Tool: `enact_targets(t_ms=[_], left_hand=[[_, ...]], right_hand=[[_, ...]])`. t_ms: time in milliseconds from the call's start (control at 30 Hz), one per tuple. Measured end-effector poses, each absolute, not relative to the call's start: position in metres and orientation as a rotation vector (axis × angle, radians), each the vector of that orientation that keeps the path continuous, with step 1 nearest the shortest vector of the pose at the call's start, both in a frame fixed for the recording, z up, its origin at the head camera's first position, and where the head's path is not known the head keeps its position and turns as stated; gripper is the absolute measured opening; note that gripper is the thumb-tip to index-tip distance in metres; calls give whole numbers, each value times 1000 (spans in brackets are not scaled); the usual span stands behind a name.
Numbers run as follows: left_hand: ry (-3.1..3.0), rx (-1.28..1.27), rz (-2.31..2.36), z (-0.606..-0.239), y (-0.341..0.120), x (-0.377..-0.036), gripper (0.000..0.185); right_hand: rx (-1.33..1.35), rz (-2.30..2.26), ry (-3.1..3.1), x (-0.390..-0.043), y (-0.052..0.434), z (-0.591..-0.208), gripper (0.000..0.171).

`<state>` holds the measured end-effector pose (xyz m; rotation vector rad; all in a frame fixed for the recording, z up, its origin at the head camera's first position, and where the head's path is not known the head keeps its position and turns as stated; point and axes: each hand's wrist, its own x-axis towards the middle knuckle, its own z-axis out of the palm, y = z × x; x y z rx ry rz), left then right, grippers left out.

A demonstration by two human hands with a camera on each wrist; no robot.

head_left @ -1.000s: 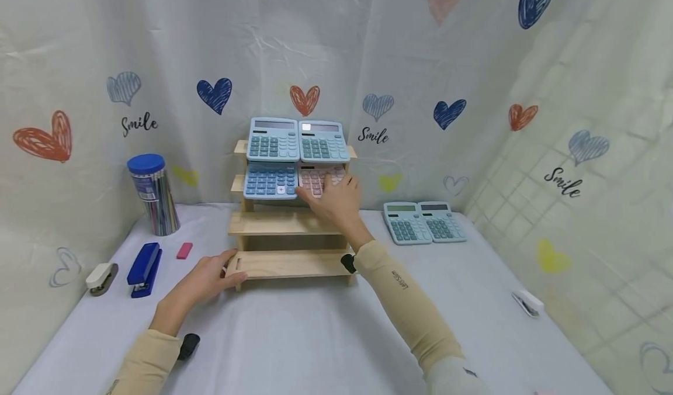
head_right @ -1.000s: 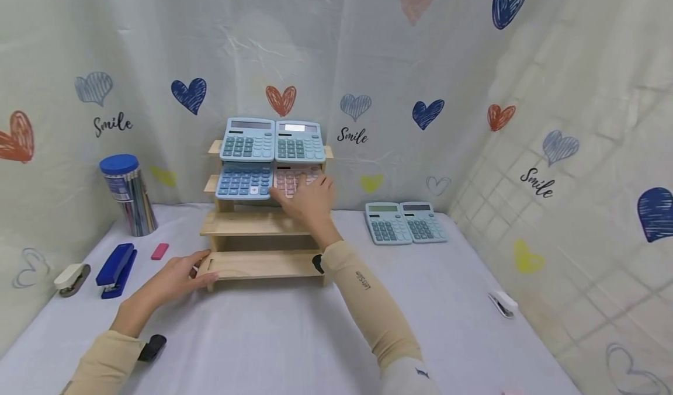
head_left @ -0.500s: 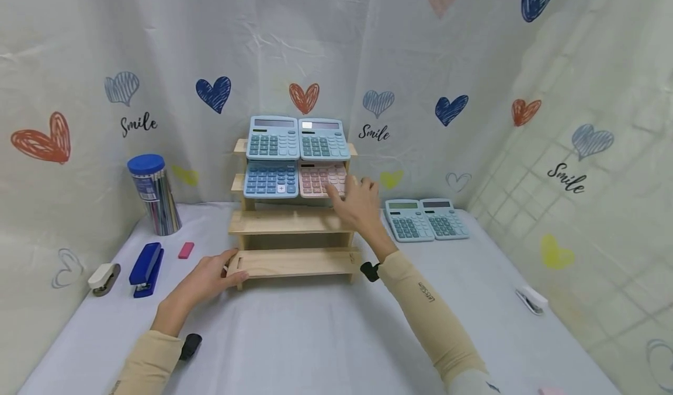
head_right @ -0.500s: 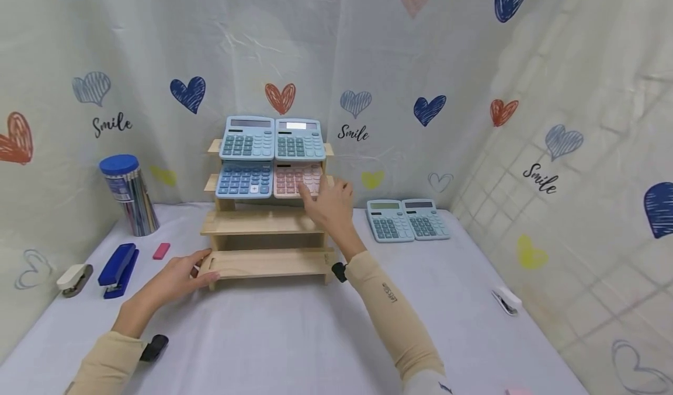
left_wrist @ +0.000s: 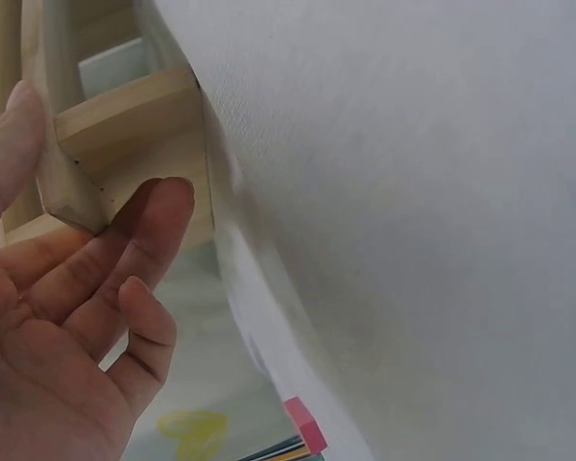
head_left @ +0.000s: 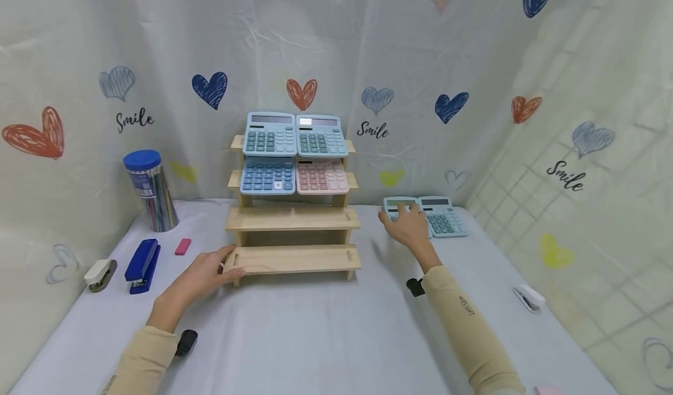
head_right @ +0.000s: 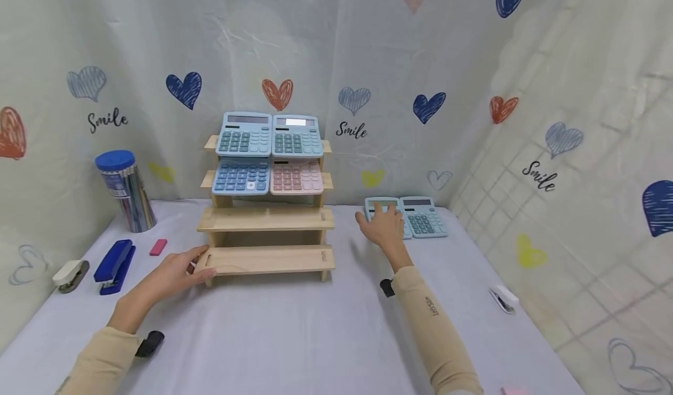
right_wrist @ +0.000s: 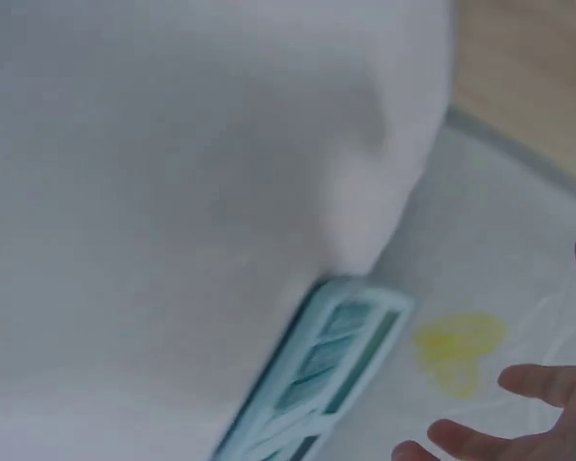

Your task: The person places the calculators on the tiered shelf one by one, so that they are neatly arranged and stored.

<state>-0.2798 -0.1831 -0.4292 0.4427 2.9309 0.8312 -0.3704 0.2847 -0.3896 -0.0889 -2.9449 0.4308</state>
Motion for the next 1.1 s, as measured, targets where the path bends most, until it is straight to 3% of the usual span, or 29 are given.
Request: enact_targets(t_ms=[433,1100], left_hand=[[2921,483,845,-432,-185,-277,79],[2917,431,857,-429,-184,-280,78]], right_hand=[[-172,367,-3251,-390,341,-415,101],[-219,401,-3259,-409,338,-420,107]])
